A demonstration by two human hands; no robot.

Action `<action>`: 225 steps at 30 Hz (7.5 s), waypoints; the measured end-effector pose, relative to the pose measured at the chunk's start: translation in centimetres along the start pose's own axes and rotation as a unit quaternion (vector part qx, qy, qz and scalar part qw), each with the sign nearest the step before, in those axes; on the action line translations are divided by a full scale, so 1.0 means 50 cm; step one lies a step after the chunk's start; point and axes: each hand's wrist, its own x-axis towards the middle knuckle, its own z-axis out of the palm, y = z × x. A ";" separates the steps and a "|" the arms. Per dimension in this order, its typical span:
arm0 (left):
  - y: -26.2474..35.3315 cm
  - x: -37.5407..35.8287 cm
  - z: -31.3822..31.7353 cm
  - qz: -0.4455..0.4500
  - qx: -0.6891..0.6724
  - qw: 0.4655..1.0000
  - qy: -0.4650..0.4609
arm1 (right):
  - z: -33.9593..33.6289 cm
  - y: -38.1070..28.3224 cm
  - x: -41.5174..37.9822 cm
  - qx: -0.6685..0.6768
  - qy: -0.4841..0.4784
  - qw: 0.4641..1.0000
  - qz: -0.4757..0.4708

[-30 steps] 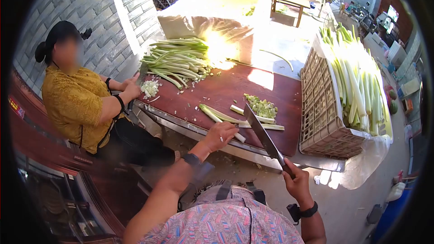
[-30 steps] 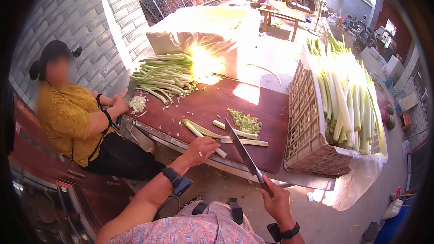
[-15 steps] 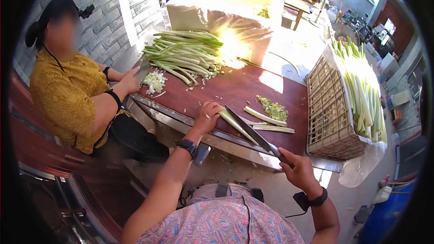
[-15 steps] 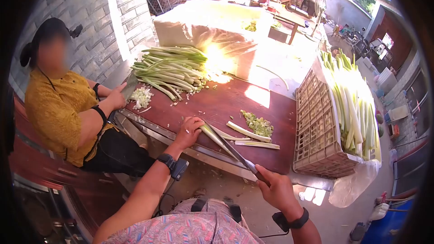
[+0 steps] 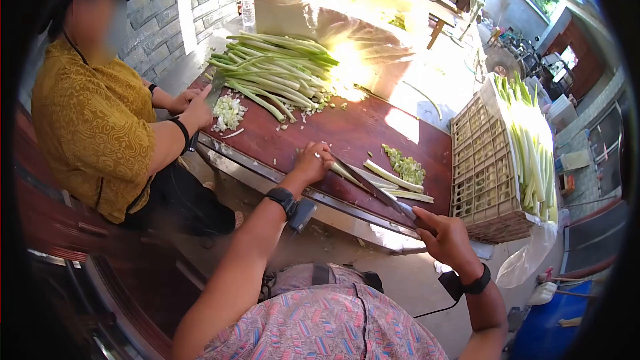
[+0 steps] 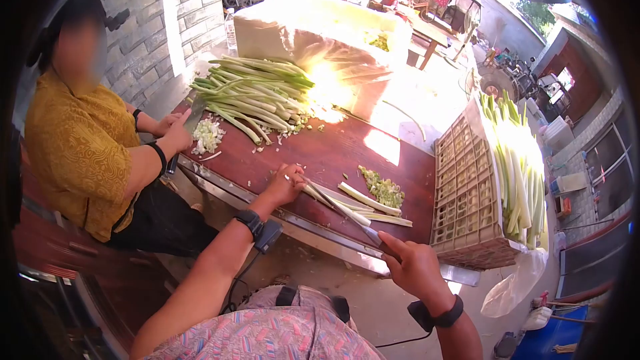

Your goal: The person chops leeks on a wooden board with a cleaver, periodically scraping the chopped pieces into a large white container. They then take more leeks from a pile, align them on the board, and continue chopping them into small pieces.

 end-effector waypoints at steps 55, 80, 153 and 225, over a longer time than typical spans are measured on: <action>0.003 0.004 -0.012 -0.040 0.028 0.999 -0.016 | 0.051 0.333 -0.233 0.081 -0.041 0.994 0.066; 0.188 -0.001 0.027 0.271 0.069 0.949 -0.147 | 0.163 0.243 -0.382 0.179 0.117 0.953 0.216; 0.351 -0.005 0.215 0.318 0.070 0.924 -0.202 | 0.227 0.138 -0.377 0.355 0.290 0.786 0.416; 0.201 0.012 0.138 0.201 0.057 0.978 0.008 | 0.203 0.082 -0.020 0.021 0.171 0.965 0.198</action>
